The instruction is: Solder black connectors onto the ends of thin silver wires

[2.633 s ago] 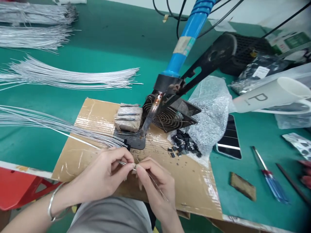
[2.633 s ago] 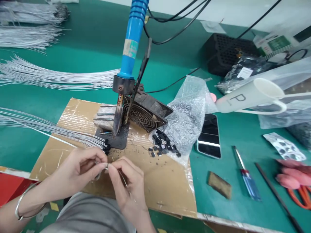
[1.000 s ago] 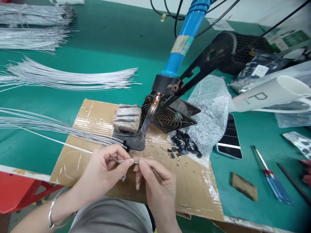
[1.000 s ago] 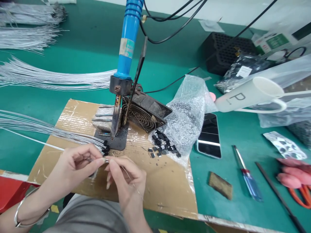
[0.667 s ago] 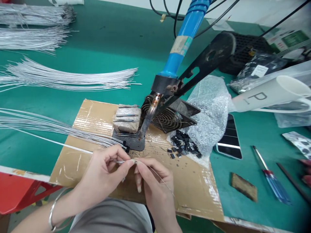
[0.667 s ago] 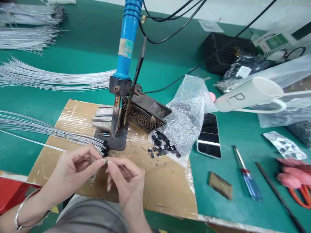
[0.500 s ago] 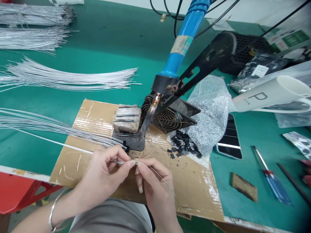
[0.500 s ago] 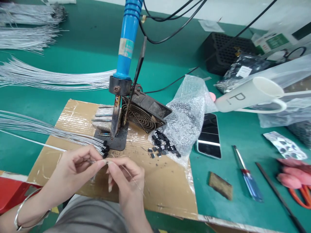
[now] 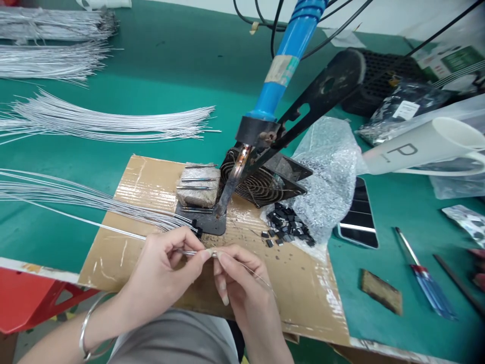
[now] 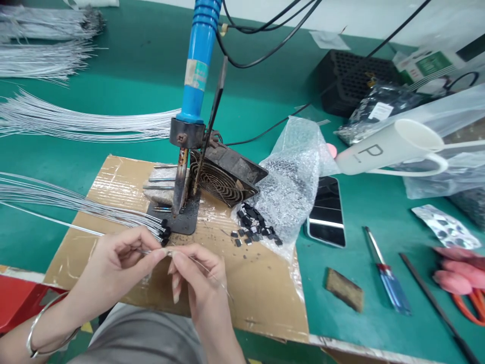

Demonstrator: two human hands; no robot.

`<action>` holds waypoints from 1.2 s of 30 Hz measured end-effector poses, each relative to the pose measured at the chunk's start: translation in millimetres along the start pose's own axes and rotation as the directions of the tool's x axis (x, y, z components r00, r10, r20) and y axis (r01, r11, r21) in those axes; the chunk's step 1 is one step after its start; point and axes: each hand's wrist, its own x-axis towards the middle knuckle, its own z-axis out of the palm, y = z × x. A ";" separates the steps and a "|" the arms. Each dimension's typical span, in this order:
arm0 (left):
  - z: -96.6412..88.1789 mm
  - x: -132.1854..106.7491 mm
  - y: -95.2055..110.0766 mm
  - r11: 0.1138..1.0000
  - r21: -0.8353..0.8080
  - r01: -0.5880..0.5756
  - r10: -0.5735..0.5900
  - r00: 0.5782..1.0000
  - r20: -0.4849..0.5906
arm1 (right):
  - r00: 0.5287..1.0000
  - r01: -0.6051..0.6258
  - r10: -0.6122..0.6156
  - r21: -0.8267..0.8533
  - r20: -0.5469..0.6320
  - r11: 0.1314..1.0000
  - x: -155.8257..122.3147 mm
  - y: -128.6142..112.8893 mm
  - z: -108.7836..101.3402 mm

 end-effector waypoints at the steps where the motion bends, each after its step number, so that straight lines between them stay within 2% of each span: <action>1: 1.2 0.0 0.2 1.000 -0.001 -0.021 0.021 1.000 -0.015 | 1.000 0.003 -0.003 0.008 0.002 1.000 0.2 0.6 0.1; 5: 4.5 -0.5 0.4 0.997 0.021 -0.076 0.077 0.995 -0.057 | 1.000 0.023 -0.023 0.027 -0.004 0.999 1.4 2.0 1.5; 16: 5.2 -0.4 0.0 0.989 0.081 -0.121 0.128 0.987 -0.094 | 0.999 0.037 -0.036 0.025 -0.029 0.999 2.0 1.3 2.4; 23: 10.7 -2.7 -7.9 0.975 0.125 -0.184 0.203 0.966 -0.158 | 0.997 0.042 -0.042 0.001 -0.063 0.999 3.3 1.9 4.4; 28: 13.2 -2.2 -13.1 0.988 0.048 -0.147 0.153 0.977 -0.147 | 0.996 0.050 -0.050 0.002 -0.078 0.999 3.0 3.3 6.1; 36: 16.5 -4.1 -9.2 0.993 -0.072 -0.093 0.084 0.989 -0.123 | 0.995 0.060 -0.059 0.009 -0.085 0.998 2.0 4.0 8.4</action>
